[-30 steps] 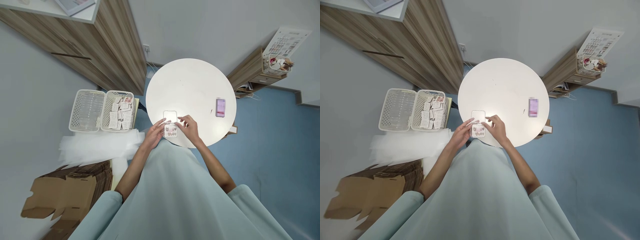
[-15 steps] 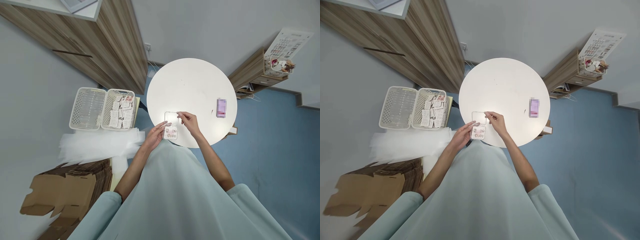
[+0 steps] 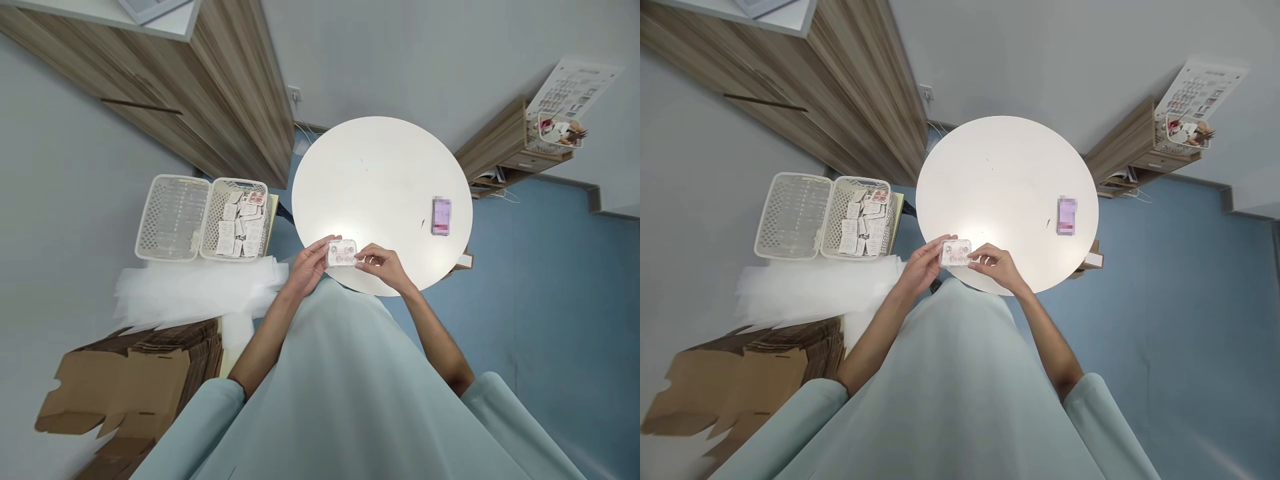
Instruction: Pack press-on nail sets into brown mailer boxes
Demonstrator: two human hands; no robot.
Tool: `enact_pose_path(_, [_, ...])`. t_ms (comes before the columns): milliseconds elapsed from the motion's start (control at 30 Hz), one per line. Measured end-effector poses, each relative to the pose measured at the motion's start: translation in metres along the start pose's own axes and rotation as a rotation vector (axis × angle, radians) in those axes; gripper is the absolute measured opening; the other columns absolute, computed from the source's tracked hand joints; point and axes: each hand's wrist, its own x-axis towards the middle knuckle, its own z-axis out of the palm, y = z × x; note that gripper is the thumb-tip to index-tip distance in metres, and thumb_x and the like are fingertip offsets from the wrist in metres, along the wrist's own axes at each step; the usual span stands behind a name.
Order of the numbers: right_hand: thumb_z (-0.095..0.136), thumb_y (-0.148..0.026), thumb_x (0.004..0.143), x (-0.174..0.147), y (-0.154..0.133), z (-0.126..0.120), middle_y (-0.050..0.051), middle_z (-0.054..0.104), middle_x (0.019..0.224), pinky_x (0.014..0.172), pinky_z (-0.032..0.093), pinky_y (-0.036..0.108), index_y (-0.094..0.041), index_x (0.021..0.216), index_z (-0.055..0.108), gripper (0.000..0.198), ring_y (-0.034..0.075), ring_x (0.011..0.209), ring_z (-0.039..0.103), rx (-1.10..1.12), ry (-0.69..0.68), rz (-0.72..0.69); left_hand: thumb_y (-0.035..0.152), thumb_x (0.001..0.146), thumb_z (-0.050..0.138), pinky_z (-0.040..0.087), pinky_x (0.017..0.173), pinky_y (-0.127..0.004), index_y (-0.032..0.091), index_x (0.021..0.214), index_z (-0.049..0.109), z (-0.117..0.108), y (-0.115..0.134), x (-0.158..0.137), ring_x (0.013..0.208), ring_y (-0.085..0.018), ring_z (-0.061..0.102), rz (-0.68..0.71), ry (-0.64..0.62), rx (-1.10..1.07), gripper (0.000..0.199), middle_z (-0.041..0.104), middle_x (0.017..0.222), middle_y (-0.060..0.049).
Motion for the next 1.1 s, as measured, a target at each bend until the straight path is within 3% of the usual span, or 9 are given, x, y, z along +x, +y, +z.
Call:
enact_pose_path(100, [0.086,-0.058,0.078,-0.002,0.002,0.002,0.005,0.07,0.1,0.062,0.048,0.03,-0.025,0.096,0.077,0.039,0.016,0.076,0.059,0.037,0.032,0.011,0.036,0.086,0.084,0.049,0.116,-0.049,0.016,0.125,0.077,0.001,0.0,0.001,0.143,-0.037,0.056,0.004,0.004,0.016,0.043,0.066,0.148,-0.016])
enact_pose_path(200, [0.085,-0.061,0.077,-0.003,0.003,0.003,0.003,0.071,0.092,0.056,0.045,0.027,-0.023,0.097,0.071,0.045,0.015,0.071,0.061,0.084,0.079,0.107,0.037,0.086,0.085,0.048,0.116,-0.05,0.017,0.124,0.077,0.002,0.001,0.001,0.143,-0.037,0.056,0.018,-0.002,0.037,0.044,0.066,0.148,-0.016])
enact_pose_path(367, [0.073,-0.071,0.084,-0.004,0.001,0.012,0.006,0.074,0.087,0.047,0.037,0.026,-0.021,0.088,0.072,0.051,0.013,0.06,0.058,0.094,-0.049,0.258,0.04,0.088,0.082,0.05,0.114,-0.047,0.018,0.129,0.075,0.004,0.003,-0.002,0.143,-0.036,0.055,0.035,-0.023,0.093,0.047,0.062,0.152,-0.015])
enact_pose_path(533, [0.075,-0.07,0.084,-0.005,0.0,0.022,0.002,0.068,0.07,0.047,0.034,0.026,-0.021,0.082,0.071,0.049,0.012,0.055,0.053,0.16,-0.011,0.274,0.046,0.092,0.078,0.051,0.108,-0.042,0.024,0.149,0.061,-0.004,0.001,-0.007,0.139,-0.032,0.057,0.1,0.028,0.243,0.064,0.061,0.153,-0.015])
enact_pose_path(667, [0.076,-0.07,0.083,-0.002,0.006,0.026,0.002,0.068,0.071,0.047,0.032,0.027,-0.022,0.082,0.07,0.049,0.012,0.054,0.051,0.161,0.029,0.299,0.05,0.087,0.082,0.055,0.091,-0.039,0.02,0.153,0.057,-0.017,-0.002,-0.012,0.103,-0.028,0.071,0.036,0.137,0.518,0.077,0.076,0.118,-0.013])
enact_pose_path(767, [0.078,-0.07,0.082,0.0,0.012,0.031,0.004,0.072,0.08,0.047,0.032,0.026,-0.022,0.082,0.069,0.049,0.011,0.055,0.052,0.175,0.035,0.309,0.051,0.084,0.084,0.053,0.084,-0.038,0.018,0.145,0.064,-0.025,-0.006,-0.015,0.083,-0.023,0.068,0.025,0.15,0.566,0.072,0.076,0.096,-0.008])
enact_pose_path(967, [0.075,-0.072,0.082,0.005,0.024,0.044,0.001,0.066,0.067,0.048,0.035,0.027,-0.022,0.08,0.069,0.051,0.013,0.053,0.053,0.142,0.023,0.322,0.049,0.08,0.087,0.053,0.081,-0.036,0.019,0.133,0.071,-0.036,-0.011,-0.015,0.078,-0.021,0.066,0.061,0.177,0.511,0.062,0.073,0.087,-0.004])
enact_pose_path(1100, [0.076,-0.07,0.083,0.012,0.034,0.05,0.004,0.072,0.078,0.05,0.039,0.027,-0.021,0.082,0.071,0.05,0.012,0.055,0.055,0.13,0.012,0.318,0.052,0.08,0.086,0.053,0.083,-0.037,0.019,0.134,0.07,-0.046,-0.012,-0.013,0.08,-0.023,0.067,0.065,0.193,0.537,0.066,0.072,0.084,-0.004])
